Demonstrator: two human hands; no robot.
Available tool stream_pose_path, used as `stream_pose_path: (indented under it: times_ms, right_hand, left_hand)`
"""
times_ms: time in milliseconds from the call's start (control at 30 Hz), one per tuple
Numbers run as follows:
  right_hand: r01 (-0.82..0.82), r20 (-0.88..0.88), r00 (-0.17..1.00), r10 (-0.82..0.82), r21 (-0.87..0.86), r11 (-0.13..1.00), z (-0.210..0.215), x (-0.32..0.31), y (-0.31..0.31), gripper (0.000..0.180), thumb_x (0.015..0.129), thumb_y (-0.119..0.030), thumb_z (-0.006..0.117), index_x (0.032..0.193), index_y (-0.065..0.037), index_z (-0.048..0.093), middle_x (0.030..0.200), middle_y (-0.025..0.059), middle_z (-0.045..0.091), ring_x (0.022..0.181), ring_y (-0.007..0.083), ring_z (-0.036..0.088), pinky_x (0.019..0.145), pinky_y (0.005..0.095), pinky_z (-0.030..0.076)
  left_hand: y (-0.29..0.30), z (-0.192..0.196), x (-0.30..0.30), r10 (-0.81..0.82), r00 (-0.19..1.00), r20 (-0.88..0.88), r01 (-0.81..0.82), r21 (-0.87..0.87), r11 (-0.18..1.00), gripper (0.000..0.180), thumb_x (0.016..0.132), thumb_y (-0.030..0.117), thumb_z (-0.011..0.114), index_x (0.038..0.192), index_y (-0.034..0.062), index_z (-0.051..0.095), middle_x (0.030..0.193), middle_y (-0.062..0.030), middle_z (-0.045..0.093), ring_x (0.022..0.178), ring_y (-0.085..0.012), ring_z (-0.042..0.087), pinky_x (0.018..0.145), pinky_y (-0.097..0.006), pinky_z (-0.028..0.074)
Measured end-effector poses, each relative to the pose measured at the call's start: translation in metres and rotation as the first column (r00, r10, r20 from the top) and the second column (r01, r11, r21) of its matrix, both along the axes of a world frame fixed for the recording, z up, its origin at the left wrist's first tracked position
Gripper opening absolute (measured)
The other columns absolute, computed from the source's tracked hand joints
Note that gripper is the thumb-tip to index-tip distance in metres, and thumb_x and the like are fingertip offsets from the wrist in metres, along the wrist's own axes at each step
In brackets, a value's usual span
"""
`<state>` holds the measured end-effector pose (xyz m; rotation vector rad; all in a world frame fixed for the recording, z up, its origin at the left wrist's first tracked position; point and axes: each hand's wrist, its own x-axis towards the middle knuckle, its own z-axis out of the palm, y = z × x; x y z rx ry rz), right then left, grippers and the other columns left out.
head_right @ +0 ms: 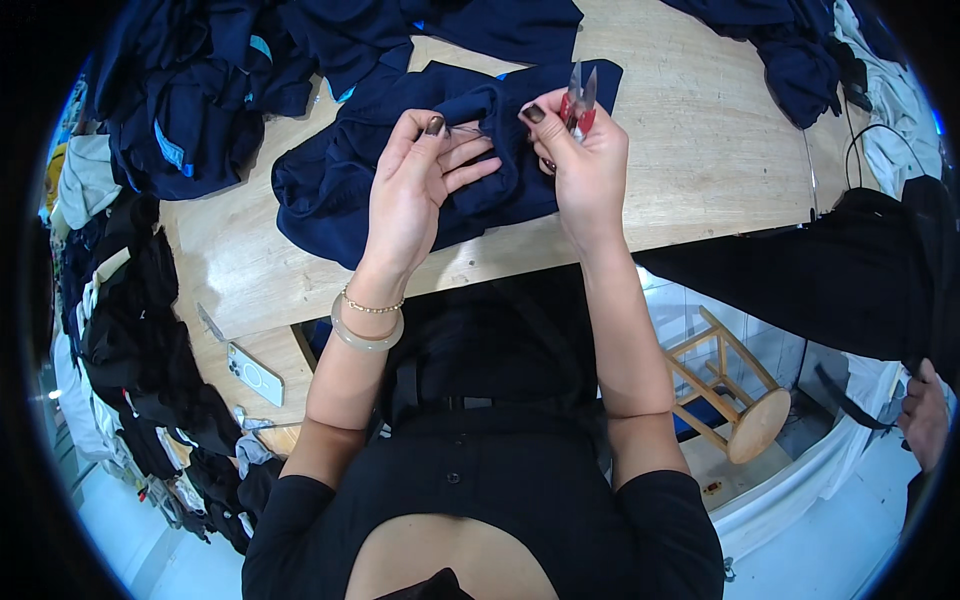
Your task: Trimming excess threads from blue athletic shorts using a small pair of snips at a garment factory workbench.
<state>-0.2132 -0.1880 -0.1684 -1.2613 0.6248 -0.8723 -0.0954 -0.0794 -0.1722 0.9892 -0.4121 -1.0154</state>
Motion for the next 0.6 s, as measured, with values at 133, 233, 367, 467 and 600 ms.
stream_pose_path:
  times_ms: [133, 233, 367, 467, 600]
  right_hand:
    - [-0.075, 0.07, 0.995, 0.067, 0.122, 0.99, -0.005, -0.001, -0.003, 0.01, 0.094, -0.012, 0.061, 0.095, -0.002, 0.062, 0.075, -0.0015, 0.056, 0.058, 0.0004, 0.039, 0.048, 0.0167, 0.027]
    - [-0.118, -0.029, 0.993, 0.117, -0.033, 0.992, -0.006, 0.004, 0.005, 0.017, 0.086, -0.004, 0.066, 0.101, -0.003, 0.058, 0.081, -0.0022, 0.051, 0.062, 0.0009, 0.04, 0.055, 0.0152, 0.03]
    - [-0.162, -0.129, 0.98, 0.149, -0.094, 0.982, -0.012, 0.004, 0.009, 0.041, 0.075, 0.006, 0.067, 0.111, -0.005, 0.05, 0.089, -0.002, 0.046, 0.065, 0.0015, 0.038, 0.061, 0.0154, 0.034]
    - [-0.108, -0.109, 0.989, 0.096, -0.103, 0.989, -0.015, 0.008, 0.012, 0.041, 0.075, 0.007, 0.066, 0.111, -0.005, 0.05, 0.088, -0.0018, 0.046, 0.065, 0.0016, 0.038, 0.06, 0.0154, 0.034]
    - [-0.107, -0.152, 0.985, 0.085, -0.141, 0.984, -0.009, 0.009, 0.016, 0.043, 0.076, 0.01, 0.061, 0.115, -0.003, 0.05, 0.092, -0.0013, 0.048, 0.069, 0.0009, 0.04, 0.064, 0.0155, 0.036]
  left_hand:
    - [0.0, -0.002, 0.003, 0.015, 0.999, -0.042, -0.015, -0.013, 1.0, 0.014, 0.103, 0.016, 0.038, 0.103, 0.0029, 0.043, 0.107, -0.0187, 0.058, 0.102, -0.0267, 0.063, 0.087, -0.04, 0.057]
    - [0.0, -0.001, 0.006, 0.016, 0.997, -0.079, -0.019, -0.033, 0.999, 0.013, 0.102, 0.015, 0.038, 0.104, 0.0036, 0.042, 0.107, -0.0191, 0.058, 0.103, -0.0271, 0.063, 0.088, -0.04, 0.057]
    - [0.0, 0.003, 0.008, -0.008, 0.988, -0.152, -0.005, -0.086, 0.996, 0.01, 0.101, 0.014, 0.042, 0.106, 0.0046, 0.042, 0.108, -0.0178, 0.058, 0.103, -0.0236, 0.062, 0.088, -0.037, 0.056]
    - [-0.002, 0.006, 0.001, 0.019, 1.0, 0.005, -0.019, -0.026, 0.999, 0.016, 0.096, 0.009, 0.052, 0.108, 0.0053, 0.041, 0.108, -0.0154, 0.058, 0.103, -0.0189, 0.061, 0.089, -0.034, 0.054]
    - [-0.004, 0.006, 0.0, 0.028, 0.964, 0.265, -0.023, -0.022, 1.0, 0.046, 0.085, -0.005, 0.064, 0.125, 0.0041, 0.045, 0.112, -0.0117, 0.056, 0.103, -0.0154, 0.059, 0.09, -0.029, 0.052]
